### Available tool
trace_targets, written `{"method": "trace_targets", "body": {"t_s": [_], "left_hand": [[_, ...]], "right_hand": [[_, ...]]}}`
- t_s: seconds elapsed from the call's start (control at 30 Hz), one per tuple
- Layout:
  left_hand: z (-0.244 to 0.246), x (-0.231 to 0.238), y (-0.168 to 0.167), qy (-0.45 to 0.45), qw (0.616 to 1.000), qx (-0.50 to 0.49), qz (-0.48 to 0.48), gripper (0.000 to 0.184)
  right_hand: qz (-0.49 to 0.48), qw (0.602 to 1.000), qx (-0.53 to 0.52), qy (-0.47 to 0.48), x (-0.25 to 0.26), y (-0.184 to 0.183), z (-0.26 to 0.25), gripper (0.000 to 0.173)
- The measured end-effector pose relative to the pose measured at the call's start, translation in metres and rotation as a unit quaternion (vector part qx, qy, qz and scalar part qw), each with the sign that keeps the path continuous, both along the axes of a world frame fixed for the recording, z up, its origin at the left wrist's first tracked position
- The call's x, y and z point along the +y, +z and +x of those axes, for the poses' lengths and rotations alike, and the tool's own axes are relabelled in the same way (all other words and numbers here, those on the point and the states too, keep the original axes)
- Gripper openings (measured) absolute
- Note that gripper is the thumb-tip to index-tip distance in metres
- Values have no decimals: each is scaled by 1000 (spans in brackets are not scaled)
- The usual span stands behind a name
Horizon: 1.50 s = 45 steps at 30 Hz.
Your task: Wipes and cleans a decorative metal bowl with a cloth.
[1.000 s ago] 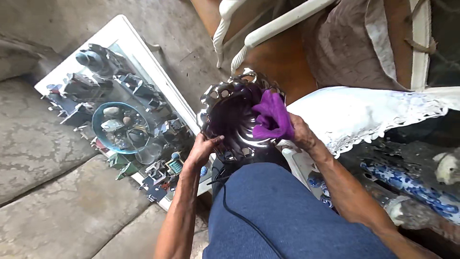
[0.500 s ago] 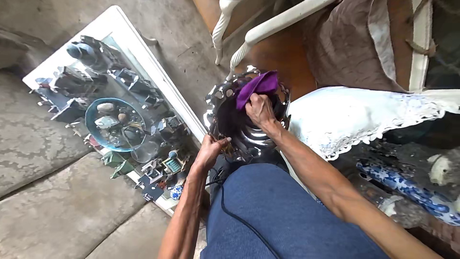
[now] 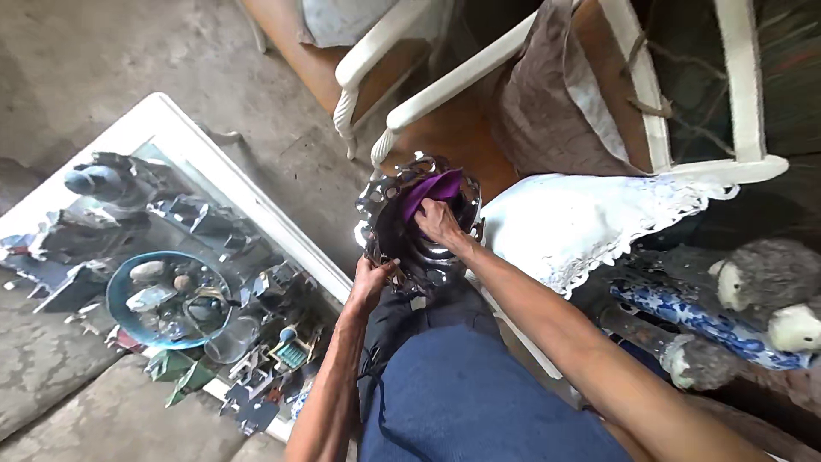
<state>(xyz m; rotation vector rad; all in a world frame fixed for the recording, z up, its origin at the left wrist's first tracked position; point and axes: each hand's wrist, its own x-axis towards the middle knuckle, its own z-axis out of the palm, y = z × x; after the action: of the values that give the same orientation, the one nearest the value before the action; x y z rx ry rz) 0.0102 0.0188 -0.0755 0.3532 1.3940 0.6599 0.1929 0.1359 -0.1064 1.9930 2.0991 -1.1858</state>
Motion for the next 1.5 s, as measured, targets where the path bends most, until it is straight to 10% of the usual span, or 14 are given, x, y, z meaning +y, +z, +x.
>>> {"method": "trace_targets", "body": {"t_s": [0.53,0.93,1.2,1.5], "left_hand": [[106,140,-197,17,991,-136,-5,44],[100,139,-182,7,994,-102,-45,45],[96,141,-172,10,994,-102,-35,45],[106,155,-174,34,994,-90,-57,43]], "right_hand": [[38,988,-139,-62,146,-143,101,30],[-180,979,-58,-74,130,-176,76,38],[105,982,-2,-154,154,-174,67,31],[-67,986,-146,-46,152,-162,78,31]]}}
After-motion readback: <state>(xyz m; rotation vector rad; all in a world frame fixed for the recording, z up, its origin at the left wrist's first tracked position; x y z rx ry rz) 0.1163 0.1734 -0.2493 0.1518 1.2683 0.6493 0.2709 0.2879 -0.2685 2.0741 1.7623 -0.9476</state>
